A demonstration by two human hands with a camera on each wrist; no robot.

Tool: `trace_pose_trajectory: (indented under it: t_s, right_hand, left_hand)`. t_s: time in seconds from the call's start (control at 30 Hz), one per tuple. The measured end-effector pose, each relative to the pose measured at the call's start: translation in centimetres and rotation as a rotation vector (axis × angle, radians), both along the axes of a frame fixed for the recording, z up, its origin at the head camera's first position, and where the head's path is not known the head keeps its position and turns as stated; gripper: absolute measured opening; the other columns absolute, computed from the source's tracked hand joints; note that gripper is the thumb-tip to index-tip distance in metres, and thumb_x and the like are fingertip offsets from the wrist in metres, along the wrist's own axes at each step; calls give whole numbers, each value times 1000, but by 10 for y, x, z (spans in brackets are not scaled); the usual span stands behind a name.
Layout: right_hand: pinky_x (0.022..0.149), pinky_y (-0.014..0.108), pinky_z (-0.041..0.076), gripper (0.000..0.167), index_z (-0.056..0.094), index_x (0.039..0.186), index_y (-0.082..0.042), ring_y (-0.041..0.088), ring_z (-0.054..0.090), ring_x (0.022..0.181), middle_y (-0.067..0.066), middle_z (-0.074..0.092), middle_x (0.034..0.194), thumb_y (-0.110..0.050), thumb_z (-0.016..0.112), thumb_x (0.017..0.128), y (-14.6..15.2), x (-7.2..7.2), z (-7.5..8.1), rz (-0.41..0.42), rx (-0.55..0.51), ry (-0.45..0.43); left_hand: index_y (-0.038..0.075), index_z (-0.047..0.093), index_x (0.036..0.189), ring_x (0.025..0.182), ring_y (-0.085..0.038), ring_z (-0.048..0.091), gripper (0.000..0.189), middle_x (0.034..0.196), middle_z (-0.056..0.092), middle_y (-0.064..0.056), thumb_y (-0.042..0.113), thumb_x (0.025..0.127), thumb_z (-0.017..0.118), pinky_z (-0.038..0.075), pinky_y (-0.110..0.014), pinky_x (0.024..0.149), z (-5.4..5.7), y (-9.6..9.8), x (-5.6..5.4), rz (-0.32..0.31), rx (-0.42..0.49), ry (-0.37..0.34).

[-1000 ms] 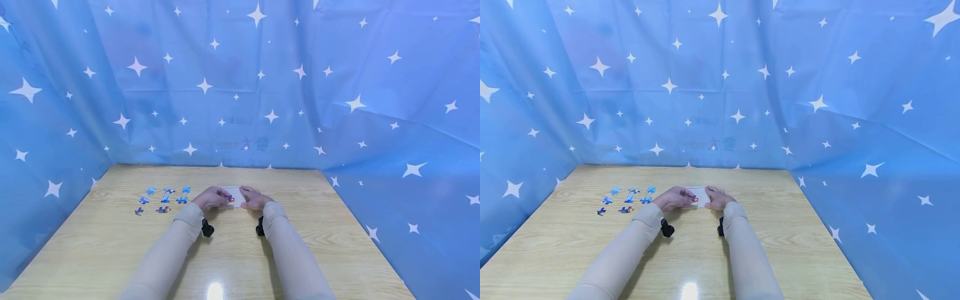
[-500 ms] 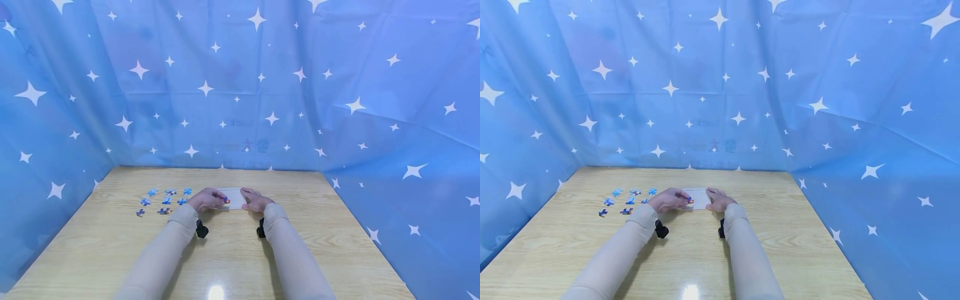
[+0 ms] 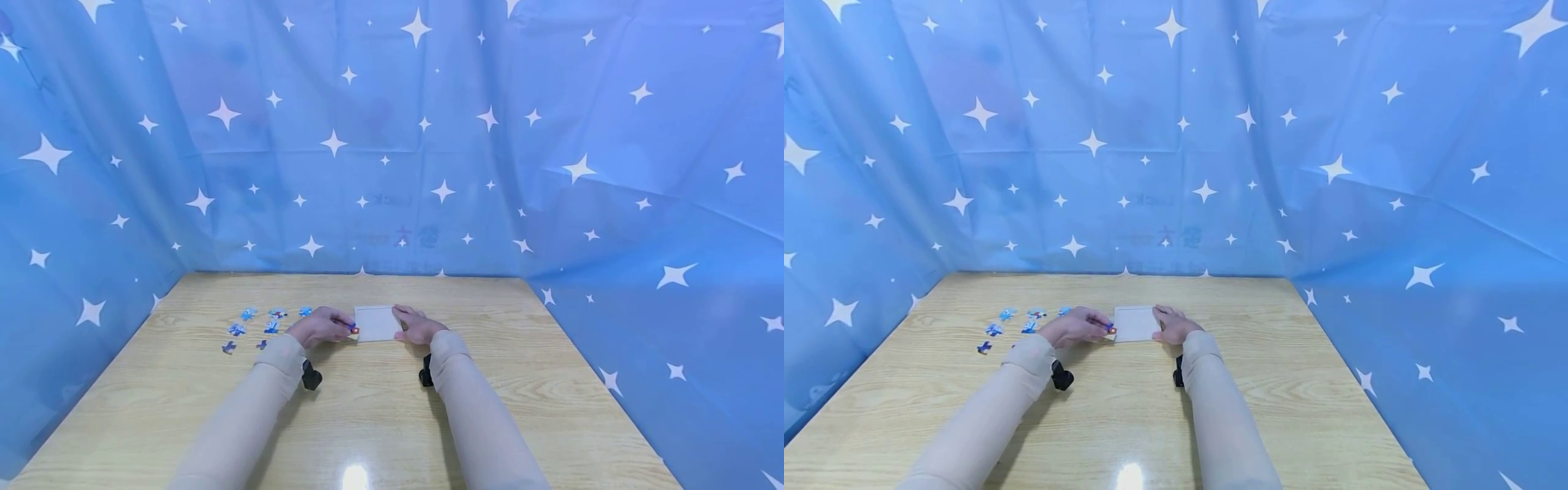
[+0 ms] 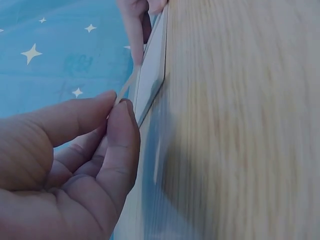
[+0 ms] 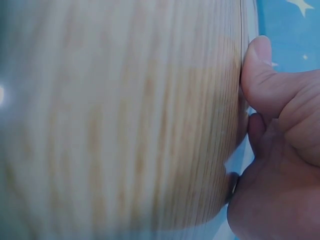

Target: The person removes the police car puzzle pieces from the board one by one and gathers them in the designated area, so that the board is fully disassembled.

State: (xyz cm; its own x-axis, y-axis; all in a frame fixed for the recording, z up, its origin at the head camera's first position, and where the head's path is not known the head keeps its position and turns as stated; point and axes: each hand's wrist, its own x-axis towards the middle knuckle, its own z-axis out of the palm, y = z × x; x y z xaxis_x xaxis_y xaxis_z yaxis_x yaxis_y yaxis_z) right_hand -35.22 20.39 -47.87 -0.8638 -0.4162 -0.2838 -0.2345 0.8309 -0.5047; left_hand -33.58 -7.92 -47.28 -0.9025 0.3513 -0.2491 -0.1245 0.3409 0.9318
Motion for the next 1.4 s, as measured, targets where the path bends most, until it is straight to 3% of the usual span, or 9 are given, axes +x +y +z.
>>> trace_pose_trajectory:
  t_s: [0.2, 0.37, 0.63, 1.1, 1.23, 1.4]
  right_hand:
    - [121, 59, 10, 70, 12, 164, -19, 40, -4, 154, 4, 5, 171, -28, 52, 107, -1, 0, 2, 1, -3, -3]
    - [121, 58, 12, 69, 14, 164, -19, 39, -2, 154, 3, 7, 170, -29, 52, 107, -1, 2, 2, -4, -4, 1]
    - [121, 59, 14, 70, 16, 164, -20, 39, 0, 154, 3, 9, 170, -29, 55, 106, -1, 2, 3, -12, -18, 5]
    - [122, 57, 13, 71, 14, 164, -18, 38, 1, 155, 3, 8, 170, -31, 53, 107, -2, 3, 3, 10, 12, 30]
    - [121, 57, 14, 70, 14, 164, -18, 38, 1, 155, 3, 9, 170, -31, 53, 107, -1, 1, 1, 18, 20, 37]
    - [121, 56, 15, 70, 15, 164, -18, 36, 2, 155, 3, 10, 170, -31, 53, 107, -1, -1, -1, 20, 20, 41]
  left_hand:
    - [-4, 67, 121, 97, -21, 66, 28, 115, 67, -15, -2, 93, 68, 56, -36, 88, 2, -20, 3, -38, -23, 30]
    - [-5, 67, 119, 94, -19, 67, 26, 113, 67, -15, -3, 93, 68, 56, -34, 86, 3, -33, 6, -29, -10, 18]
    - [-2, 66, 119, 101, -24, 66, 26, 116, 64, -15, 1, 93, 69, 56, -37, 89, 11, -53, 9, -49, -70, 45]
    - [-5, 63, 121, 100, -24, 67, 29, 115, 64, -17, -2, 93, 69, 56, -38, 89, 19, -77, 23, -11, -86, 19]
    - [-5, 64, 119, 99, -24, 67, 28, 113, 65, -16, -2, 92, 70, 57, -36, 86, 17, -83, 25, -15, -126, 47]
    - [-6, 66, 119, 94, -22, 69, 28, 109, 68, -14, -2, 91, 70, 57, -36, 83, 15, -87, 27, 28, -188, 98]
